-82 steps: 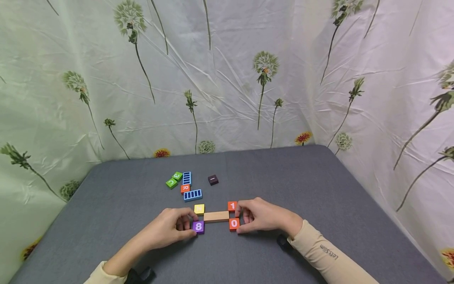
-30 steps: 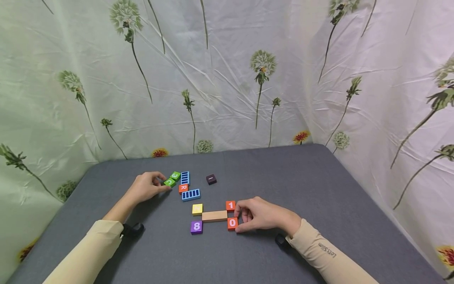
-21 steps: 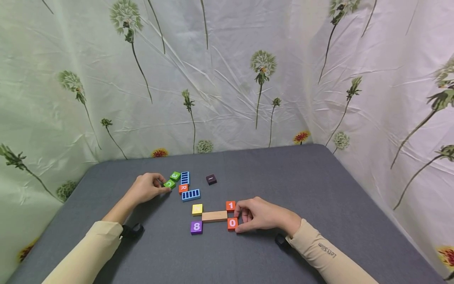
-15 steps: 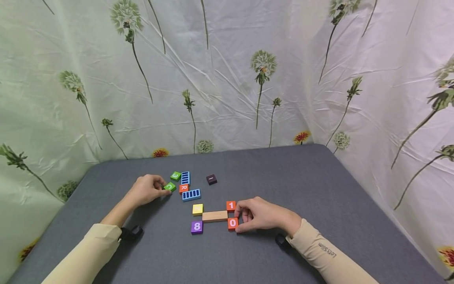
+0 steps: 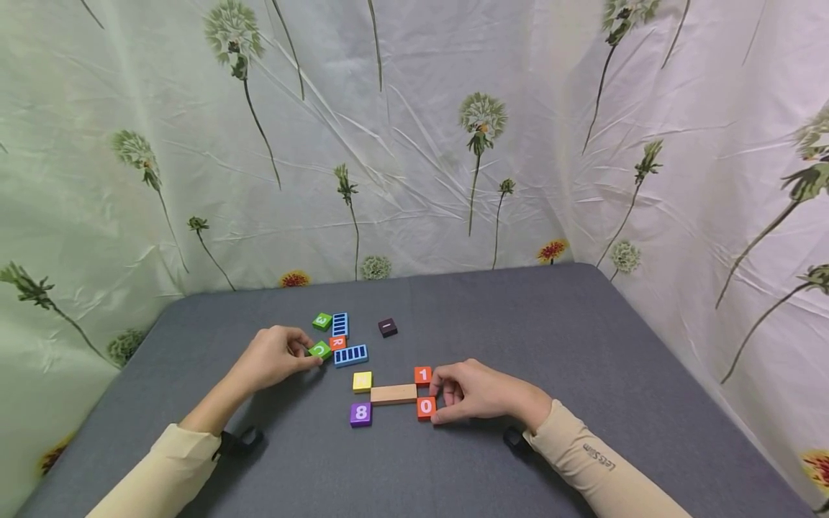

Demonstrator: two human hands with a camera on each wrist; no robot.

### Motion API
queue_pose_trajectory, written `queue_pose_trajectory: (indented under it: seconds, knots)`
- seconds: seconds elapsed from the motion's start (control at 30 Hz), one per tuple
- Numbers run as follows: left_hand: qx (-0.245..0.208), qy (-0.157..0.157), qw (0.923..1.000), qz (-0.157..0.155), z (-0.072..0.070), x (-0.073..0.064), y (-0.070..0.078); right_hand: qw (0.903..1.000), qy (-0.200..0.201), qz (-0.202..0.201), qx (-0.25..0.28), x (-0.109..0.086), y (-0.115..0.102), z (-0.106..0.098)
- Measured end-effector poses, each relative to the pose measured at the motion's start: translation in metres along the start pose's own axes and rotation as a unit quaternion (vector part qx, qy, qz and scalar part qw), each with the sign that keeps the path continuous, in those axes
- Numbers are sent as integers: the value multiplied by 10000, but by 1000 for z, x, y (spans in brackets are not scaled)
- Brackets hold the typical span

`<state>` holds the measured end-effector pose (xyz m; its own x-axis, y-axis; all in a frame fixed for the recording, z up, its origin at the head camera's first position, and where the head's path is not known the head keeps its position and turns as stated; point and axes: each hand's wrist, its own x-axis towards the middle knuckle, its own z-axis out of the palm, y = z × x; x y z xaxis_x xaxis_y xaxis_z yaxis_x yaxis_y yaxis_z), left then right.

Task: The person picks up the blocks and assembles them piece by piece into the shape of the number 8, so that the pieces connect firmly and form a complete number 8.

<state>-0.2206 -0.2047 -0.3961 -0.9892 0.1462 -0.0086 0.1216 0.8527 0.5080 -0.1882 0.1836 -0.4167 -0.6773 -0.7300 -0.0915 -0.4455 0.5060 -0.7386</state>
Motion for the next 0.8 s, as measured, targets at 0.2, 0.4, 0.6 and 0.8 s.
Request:
queue_pose_trajectory:
  seconds: [0.2, 0.4, 0.6, 0.8]
  knots:
    - [-126, 77, 9998, 121, 2, -14, 12, 10000, 12, -59, -29, -1, 0, -1]
    - [-267, 46, 9995, 164, 5, -28, 23, 10000, 15, -52, 2, 0, 1, 0]
    - [-468, 20, 9986, 251, 12, -44, 36, 10000, 12, -15, -3, 0, 2, 1]
    - [-663, -79, 9968, 448, 18, -61, 46, 10000, 49, -76, -19, 0, 3, 1]
